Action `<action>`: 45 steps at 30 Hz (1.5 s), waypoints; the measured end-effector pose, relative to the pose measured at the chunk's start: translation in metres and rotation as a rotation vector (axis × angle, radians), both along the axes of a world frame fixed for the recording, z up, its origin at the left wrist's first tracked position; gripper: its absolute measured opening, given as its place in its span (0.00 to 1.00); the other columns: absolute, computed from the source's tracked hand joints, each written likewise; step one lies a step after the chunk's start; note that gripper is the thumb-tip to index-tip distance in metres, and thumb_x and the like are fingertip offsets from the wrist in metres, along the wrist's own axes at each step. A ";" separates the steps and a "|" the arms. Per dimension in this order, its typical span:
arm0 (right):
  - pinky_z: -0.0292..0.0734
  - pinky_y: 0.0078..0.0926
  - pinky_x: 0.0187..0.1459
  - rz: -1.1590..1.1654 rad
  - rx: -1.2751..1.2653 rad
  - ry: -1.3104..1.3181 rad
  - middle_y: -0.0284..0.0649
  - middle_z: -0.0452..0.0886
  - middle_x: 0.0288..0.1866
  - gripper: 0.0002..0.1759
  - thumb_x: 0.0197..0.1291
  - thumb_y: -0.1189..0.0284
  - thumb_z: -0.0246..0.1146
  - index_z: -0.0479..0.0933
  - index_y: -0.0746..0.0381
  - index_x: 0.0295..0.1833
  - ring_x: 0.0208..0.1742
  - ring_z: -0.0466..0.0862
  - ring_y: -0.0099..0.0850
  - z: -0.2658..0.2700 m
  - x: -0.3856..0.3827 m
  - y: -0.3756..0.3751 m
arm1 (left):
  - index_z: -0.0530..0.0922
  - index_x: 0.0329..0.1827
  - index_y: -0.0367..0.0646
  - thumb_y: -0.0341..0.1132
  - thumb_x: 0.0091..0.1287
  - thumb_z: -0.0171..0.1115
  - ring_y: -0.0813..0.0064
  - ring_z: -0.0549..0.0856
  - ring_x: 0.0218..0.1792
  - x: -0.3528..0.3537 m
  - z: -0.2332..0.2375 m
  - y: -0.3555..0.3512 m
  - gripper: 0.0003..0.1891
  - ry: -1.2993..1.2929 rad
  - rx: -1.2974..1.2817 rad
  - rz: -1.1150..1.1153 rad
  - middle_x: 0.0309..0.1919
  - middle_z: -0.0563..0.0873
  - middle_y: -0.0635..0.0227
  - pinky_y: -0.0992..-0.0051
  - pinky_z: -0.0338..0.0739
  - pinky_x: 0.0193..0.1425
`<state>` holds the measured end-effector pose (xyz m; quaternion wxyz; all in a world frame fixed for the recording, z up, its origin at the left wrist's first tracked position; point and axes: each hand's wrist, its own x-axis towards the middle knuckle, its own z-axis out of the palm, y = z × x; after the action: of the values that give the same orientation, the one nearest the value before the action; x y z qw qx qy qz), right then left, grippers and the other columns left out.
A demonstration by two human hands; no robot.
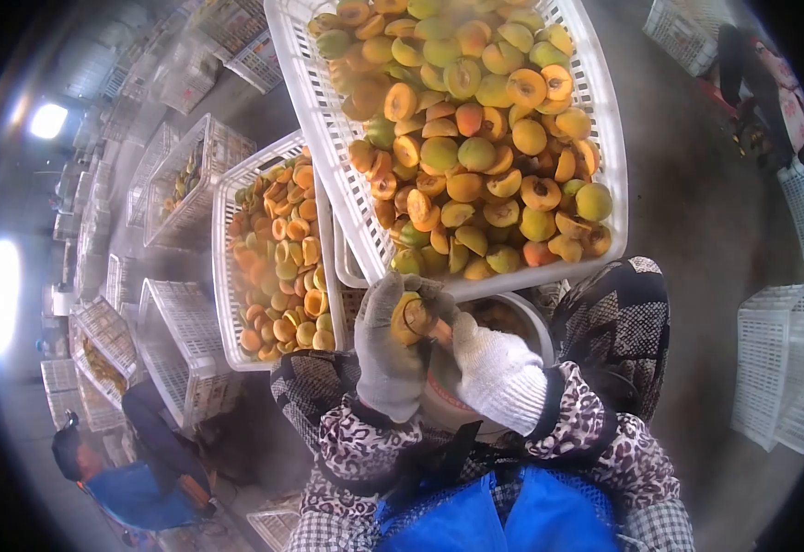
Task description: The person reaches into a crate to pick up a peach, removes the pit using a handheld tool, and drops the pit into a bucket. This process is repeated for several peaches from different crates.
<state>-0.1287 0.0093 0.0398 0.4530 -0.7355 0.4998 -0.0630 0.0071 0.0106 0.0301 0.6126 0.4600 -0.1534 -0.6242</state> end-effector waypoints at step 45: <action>0.73 0.23 0.24 -0.024 0.742 -0.585 0.36 0.77 0.25 0.15 0.58 0.67 0.55 0.74 0.69 0.43 0.24 0.78 0.25 -0.017 -0.024 -0.006 | 0.75 0.33 0.38 0.41 0.68 0.60 0.77 0.77 0.20 -0.014 -0.014 -0.001 0.14 -0.297 0.176 -0.077 0.21 0.78 0.67 0.81 0.70 0.20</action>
<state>-0.1530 0.0029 0.0229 0.8064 -0.4695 0.3483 -0.0897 -0.0069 0.0093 0.0159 0.5163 0.5929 -0.2045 -0.5832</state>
